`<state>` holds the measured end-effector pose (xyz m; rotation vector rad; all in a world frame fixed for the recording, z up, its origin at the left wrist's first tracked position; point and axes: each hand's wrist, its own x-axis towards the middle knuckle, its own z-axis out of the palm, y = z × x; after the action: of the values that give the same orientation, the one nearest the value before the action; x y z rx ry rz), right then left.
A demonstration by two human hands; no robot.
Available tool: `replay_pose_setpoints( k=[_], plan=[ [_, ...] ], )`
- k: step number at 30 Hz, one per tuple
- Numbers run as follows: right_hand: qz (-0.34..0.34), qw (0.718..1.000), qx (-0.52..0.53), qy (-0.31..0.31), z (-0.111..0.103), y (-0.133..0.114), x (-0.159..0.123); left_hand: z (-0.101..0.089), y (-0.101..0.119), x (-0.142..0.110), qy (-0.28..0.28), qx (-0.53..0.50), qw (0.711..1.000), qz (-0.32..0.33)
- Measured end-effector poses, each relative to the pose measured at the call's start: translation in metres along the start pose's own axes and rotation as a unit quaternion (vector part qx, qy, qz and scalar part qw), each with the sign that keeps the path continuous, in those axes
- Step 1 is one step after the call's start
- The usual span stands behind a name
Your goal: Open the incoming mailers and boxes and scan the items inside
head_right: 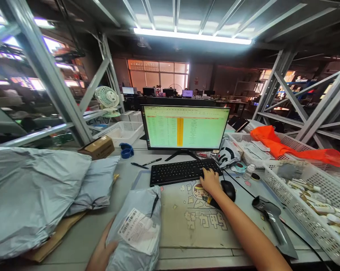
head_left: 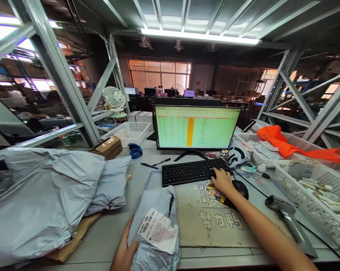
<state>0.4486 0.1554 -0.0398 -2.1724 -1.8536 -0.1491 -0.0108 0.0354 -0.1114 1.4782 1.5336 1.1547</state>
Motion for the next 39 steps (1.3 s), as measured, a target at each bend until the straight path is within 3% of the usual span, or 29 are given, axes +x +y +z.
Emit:
replay_pose_setpoints(
  k=[3, 6, 11, 13, 15, 18, 20, 24, 28, 34, 39],
  plan=[
    [0.006, 1.0, -0.015, 0.004, -0.004, -0.004, 0.006, 0.001, -0.01, 0.0, -0.04, -0.094, 0.995, 0.004],
    [0.004, 1.0, -0.028, -0.002, -0.011, -0.002, 0.002, 0.002, -0.014, 0.001, -0.016, -0.127, 0.992, -0.001],
    [-0.017, 0.998, -0.046, -0.025, -0.021, 0.012, -0.042, -0.002, 0.005, 0.004, -0.043, -0.14, 0.987, -0.071],
    [-0.033, 0.997, -0.05, -0.043, -0.018, 0.02, -0.072, -0.005, 0.026, 0.005, -0.057, -0.15, 0.982, -0.099],
    [-0.039, 0.996, -0.061, -0.06, -0.011, 0.03, -0.101, -0.009, 0.057, 0.009, -0.083, -0.14, 0.984, -0.074],
    [-0.048, 0.995, -0.08, -0.032, 0.004, 0.044, -0.134, -0.014, 0.111, 0.018, -0.119, -0.032, 0.991, 0.058],
    [-0.063, 0.995, -0.074, 0.009, 0.012, 0.05, -0.147, -0.01, 0.144, 0.024, -0.135, 0.062, 0.979, 0.141],
    [-0.077, 0.994, -0.013, 0.083, 0.009, 0.053, -0.161, 0.015, 0.18, 0.028, -0.182, 0.193, 0.938, 0.223],
    [-0.177, 0.955, 0.146, 0.19, -0.026, 0.023, -0.183, 0.035, 0.18, 0.027, -0.167, 0.184, 0.936, 0.248],
    [-0.306, 0.925, 0.176, 0.143, -0.084, -0.06, -0.192, 0.043, 0.189, 0.026, -0.137, 0.129, 0.943, 0.276],
    [-0.338, 0.921, 0.15, 0.125, -0.1, -0.09, -0.173, 0.048, 0.2, 0.012, -0.116, 0.161, 0.93, 0.308]
  ],
)
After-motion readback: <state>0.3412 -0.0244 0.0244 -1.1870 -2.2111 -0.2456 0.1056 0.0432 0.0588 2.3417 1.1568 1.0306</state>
